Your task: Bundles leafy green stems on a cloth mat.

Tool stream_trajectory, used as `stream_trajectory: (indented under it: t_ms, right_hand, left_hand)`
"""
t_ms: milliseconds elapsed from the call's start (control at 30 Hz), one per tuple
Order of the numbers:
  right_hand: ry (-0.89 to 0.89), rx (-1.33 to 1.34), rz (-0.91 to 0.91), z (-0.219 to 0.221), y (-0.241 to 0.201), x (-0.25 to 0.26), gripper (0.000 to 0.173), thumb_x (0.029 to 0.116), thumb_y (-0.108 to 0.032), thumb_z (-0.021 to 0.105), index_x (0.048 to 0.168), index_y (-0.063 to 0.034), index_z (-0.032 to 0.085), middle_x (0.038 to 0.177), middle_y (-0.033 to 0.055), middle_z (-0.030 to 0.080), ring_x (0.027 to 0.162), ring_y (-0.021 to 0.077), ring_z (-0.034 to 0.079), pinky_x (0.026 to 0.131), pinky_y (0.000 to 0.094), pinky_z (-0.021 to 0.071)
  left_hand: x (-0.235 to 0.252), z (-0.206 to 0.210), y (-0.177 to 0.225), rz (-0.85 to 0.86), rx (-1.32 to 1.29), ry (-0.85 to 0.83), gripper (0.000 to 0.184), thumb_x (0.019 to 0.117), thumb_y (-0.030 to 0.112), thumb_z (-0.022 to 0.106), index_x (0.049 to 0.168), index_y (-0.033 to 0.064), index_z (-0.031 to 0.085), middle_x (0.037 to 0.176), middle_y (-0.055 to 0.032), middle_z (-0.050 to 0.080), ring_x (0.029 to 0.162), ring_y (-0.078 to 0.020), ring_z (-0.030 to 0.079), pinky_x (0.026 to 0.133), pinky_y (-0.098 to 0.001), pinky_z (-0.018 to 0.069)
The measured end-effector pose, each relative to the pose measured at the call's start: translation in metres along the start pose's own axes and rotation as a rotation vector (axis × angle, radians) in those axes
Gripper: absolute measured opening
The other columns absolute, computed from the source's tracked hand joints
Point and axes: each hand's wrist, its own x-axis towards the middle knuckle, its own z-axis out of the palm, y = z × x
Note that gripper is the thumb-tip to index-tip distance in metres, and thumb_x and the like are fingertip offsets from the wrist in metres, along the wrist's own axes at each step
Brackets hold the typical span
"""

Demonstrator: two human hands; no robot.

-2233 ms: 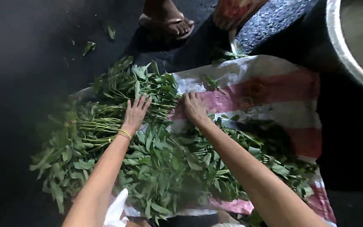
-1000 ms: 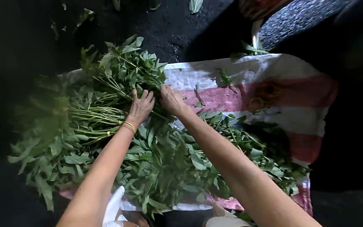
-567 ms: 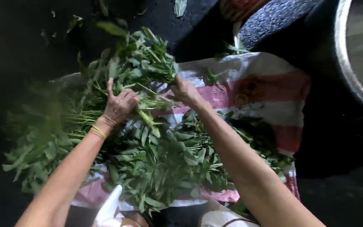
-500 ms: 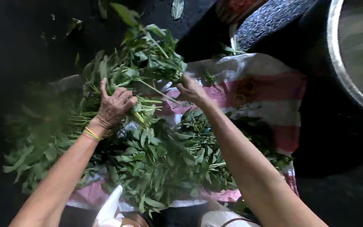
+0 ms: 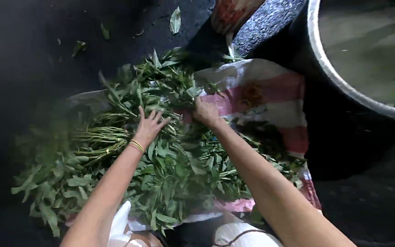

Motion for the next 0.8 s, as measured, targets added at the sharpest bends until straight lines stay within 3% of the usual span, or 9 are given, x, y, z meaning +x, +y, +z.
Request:
stream_trajectory:
  t_ms: [67, 133, 233, 300, 467, 533, 633, 700, 800]
  right_hand:
    - [0.005, 0.005, 0.022, -0.008, 0.000, -0.003, 0.043, 0.1016, -0.019, 0.056, 0.137, 0.0050, 0.053, 0.122, 0.0356, 0.063, 0.109, 0.0578, 0.063, 0.087, 0.0748, 0.0472]
    - [-0.017, 0.198, 0.018, -0.024, 0.009, -0.003, 0.040, 0.1059, -0.024, 0.050, 0.131, 0.0053, 0.056, 0.111, 0.0339, 0.066, 0.103, 0.0525, 0.066, 0.086, 0.0714, 0.0488]
    - [-0.045, 0.735, -0.089, -0.053, 0.026, -0.013, 0.031, 0.1039, -0.021, 0.046, 0.124, -0.0013, 0.059, 0.085, 0.0103, 0.062, 0.068, 0.0187, 0.059, 0.061, 0.0385, 0.0513]
    - [-0.091, 1.003, -0.109, -0.075, 0.029, -0.042, 0.026, 0.1009, -0.019, 0.046, 0.122, -0.0079, 0.058, 0.077, 0.0004, 0.061, 0.058, 0.0073, 0.055, 0.051, 0.0250, 0.0477]
    - [-0.116, 1.100, -0.200, -0.107, 0.051, -0.119, 0.027, 0.0936, -0.018, 0.048, 0.116, -0.0163, 0.063, 0.081, -0.0053, 0.064, 0.062, 0.0021, 0.057, 0.055, 0.0194, 0.0490]
    - [-0.160, 1.084, -0.216, -0.109, 0.060, -0.149, 0.027, 0.0914, -0.019, 0.052, 0.114, -0.0172, 0.066, 0.079, -0.0042, 0.065, 0.059, 0.0023, 0.056, 0.050, 0.0186, 0.0461]
    - [-0.266, 1.065, -0.279, -0.106, 0.077, -0.180, 0.024, 0.0916, -0.022, 0.055, 0.110, -0.0156, 0.069, 0.083, -0.0040, 0.069, 0.065, 0.0035, 0.062, 0.056, 0.0198, 0.0520]
    - [-0.323, 1.090, -0.294, -0.104, 0.081, -0.197, 0.020, 0.0915, -0.017, 0.052, 0.101, -0.0134, 0.069, 0.077, -0.0046, 0.067, 0.063, 0.0028, 0.060, 0.057, 0.0195, 0.0514]
    - [-0.402, 1.072, -0.334, -0.103, 0.092, -0.220, 0.021, 0.0883, -0.010, 0.050, 0.100, -0.0114, 0.067, 0.077, -0.0058, 0.066, 0.064, 0.0011, 0.059, 0.060, 0.0188, 0.0509]
  left_hand:
    - [-0.001, -0.004, 0.014, 0.036, 0.000, -0.009, 0.070, 0.0893, 0.009, 0.075, 0.152, 0.0294, 0.051, 0.163, -0.0134, 0.038, 0.151, -0.0440, 0.030, 0.106, -0.0872, 0.0122]
    - [-0.007, -0.021, 0.016, 0.071, -0.020, 0.111, 0.055, 0.0891, 0.015, 0.076, 0.142, 0.0228, 0.062, 0.156, -0.0141, 0.047, 0.146, -0.0433, 0.040, 0.104, -0.0870, 0.0168]
    - [-0.010, -0.056, 0.004, -0.007, -0.067, 0.306, 0.042, 0.0961, 0.019, 0.068, 0.138, 0.0173, 0.064, 0.148, -0.0183, 0.054, 0.138, -0.0439, 0.050, 0.101, -0.0835, 0.0288]
    - [-0.015, -0.088, 0.004, -0.060, -0.073, 0.395, 0.049, 0.0990, 0.018, 0.064, 0.147, 0.0139, 0.056, 0.153, -0.0196, 0.048, 0.141, -0.0435, 0.045, 0.104, -0.0790, 0.0302]
    - [-0.010, -0.138, 0.036, 0.158, 0.092, 0.691, 0.060, 0.0980, 0.025, 0.058, 0.155, 0.0176, 0.043, 0.162, -0.0165, 0.038, 0.152, -0.0401, 0.029, 0.110, -0.0803, 0.0129]
    - [-0.007, -0.149, 0.063, 0.321, 0.123, 0.724, 0.053, 0.1029, 0.029, 0.053, 0.154, 0.0264, 0.043, 0.162, -0.0136, 0.039, 0.153, -0.0386, 0.028, 0.110, -0.0818, 0.0066]
    - [-0.002, -0.157, 0.107, 0.548, 0.128, 0.701, 0.049, 0.1044, 0.033, 0.053, 0.152, 0.0378, 0.043, 0.165, -0.0107, 0.034, 0.154, -0.0393, 0.024, 0.109, -0.0841, 0.0020]
    - [0.001, -0.156, 0.134, 0.662, 0.102, 0.635, 0.053, 0.1006, 0.038, 0.060, 0.152, 0.0394, 0.046, 0.166, -0.0085, 0.032, 0.155, -0.0376, 0.022, 0.109, -0.0839, 0.0001]
    - [0.009, -0.145, 0.159, 0.708, 0.028, 0.517, 0.078, 0.0810, 0.042, 0.081, 0.152, 0.0304, 0.050, 0.163, -0.0103, 0.038, 0.154, -0.0368, 0.027, 0.110, -0.0845, 0.0001]
